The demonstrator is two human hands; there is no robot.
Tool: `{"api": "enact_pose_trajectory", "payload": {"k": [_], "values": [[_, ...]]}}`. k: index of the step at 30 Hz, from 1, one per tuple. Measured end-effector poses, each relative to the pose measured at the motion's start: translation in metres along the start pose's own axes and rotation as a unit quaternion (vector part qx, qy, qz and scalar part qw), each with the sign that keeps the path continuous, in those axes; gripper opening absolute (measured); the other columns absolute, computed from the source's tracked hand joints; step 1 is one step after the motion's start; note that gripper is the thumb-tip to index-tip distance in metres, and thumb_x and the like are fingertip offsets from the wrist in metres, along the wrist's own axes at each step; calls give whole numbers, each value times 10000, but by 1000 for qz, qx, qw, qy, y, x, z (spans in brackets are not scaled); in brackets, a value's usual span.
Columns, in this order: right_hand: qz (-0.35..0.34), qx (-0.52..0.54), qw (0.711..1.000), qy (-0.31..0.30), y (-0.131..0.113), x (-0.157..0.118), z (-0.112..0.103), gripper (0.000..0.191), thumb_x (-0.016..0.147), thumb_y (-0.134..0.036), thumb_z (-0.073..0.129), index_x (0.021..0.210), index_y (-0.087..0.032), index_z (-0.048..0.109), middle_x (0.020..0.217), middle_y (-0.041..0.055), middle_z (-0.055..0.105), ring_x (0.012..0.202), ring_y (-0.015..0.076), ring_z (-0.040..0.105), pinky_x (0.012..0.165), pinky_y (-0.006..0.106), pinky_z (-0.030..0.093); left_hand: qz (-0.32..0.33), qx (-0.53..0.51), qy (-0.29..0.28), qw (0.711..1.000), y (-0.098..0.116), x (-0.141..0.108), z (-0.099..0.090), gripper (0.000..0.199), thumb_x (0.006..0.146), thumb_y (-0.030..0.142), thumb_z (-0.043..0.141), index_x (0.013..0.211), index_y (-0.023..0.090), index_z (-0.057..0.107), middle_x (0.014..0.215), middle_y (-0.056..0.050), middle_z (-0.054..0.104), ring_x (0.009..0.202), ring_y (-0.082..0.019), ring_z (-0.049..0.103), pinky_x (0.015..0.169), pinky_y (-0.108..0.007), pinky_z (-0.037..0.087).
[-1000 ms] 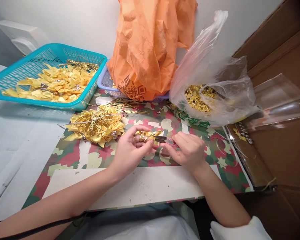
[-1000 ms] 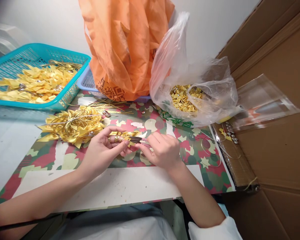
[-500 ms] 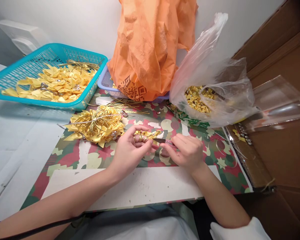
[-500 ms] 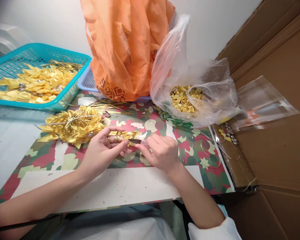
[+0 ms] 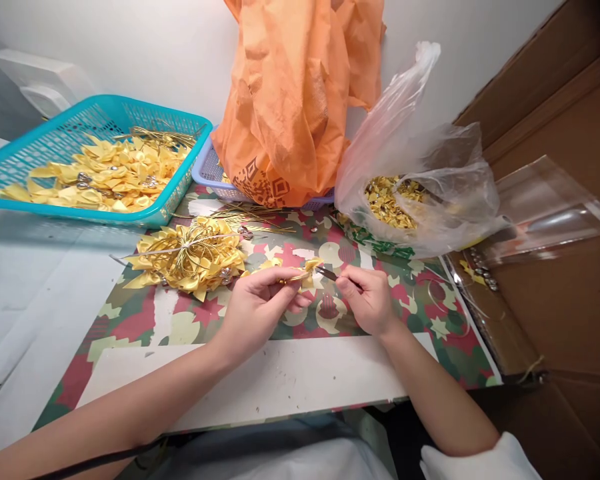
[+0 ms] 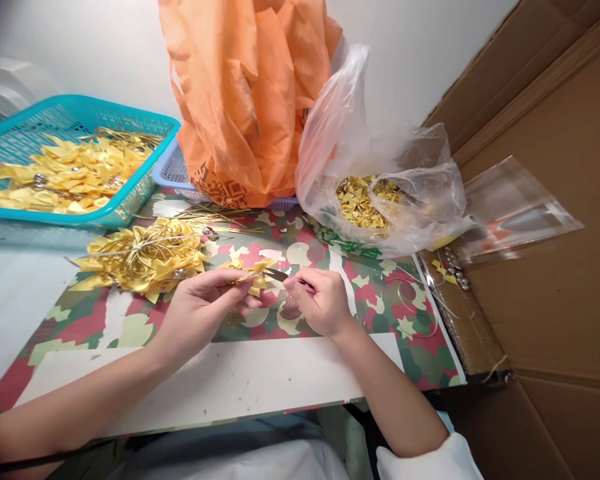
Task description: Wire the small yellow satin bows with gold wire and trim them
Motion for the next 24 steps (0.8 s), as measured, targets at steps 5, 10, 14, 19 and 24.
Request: {"api": "enact_pose_trajectory", "payload": {"k": [5,10,14,19,24], "values": [[-9,6,1000,-1,1,1,-1,468,947,-428,473,553,-190,386,495,-48,303,462,81,299,464,235,223,-17,-16,-16,1000,-1,1,0,64,745,210,715,746,146,716,656,-35,750,549,-120,677,540,-196,554],[-7,-10,1000,0,1,1,0,472,945,-426,472,550,-187,373,502,-50,282,468,77,281,464,235,220,-10,-13,-34,999,-6,2,-2,53,759,189,685,724,151,698,601,-4,714,535,-103,655,538,-182,549],[-1,-21,1000,-2,2,0,0,446,931,-395,500,555,-184,387,503,-54,280,470,74,281,468,232,224,5,0,-42,999,-7,3,-2,60,772,167,658,727,155,697,608,14,695,528,-87,634,522,-166,530],[20,-30,999,-4,3,-1,2,451,920,-404,514,552,-185,372,501,-56,272,471,75,282,476,233,224,26,14,-40,999,-5,3,-1,92,774,141,637,711,171,697,624,27,689,527,-74,618,517,-158,514],[40,-14,999,-12,4,-1,5,452,912,-424,514,556,-185,374,514,-51,298,481,76,285,482,232,227,42,35,-48,997,-6,1,-3,128,795,138,617,717,181,708,647,29,698,545,-71,624,517,-147,503]]}}
Point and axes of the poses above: each hand's wrist, its own x-axis towards the middle knuckle, its own z-axis out of the palm, y = z × x, the point moved 1 cm from there along x, towards the middle knuckle
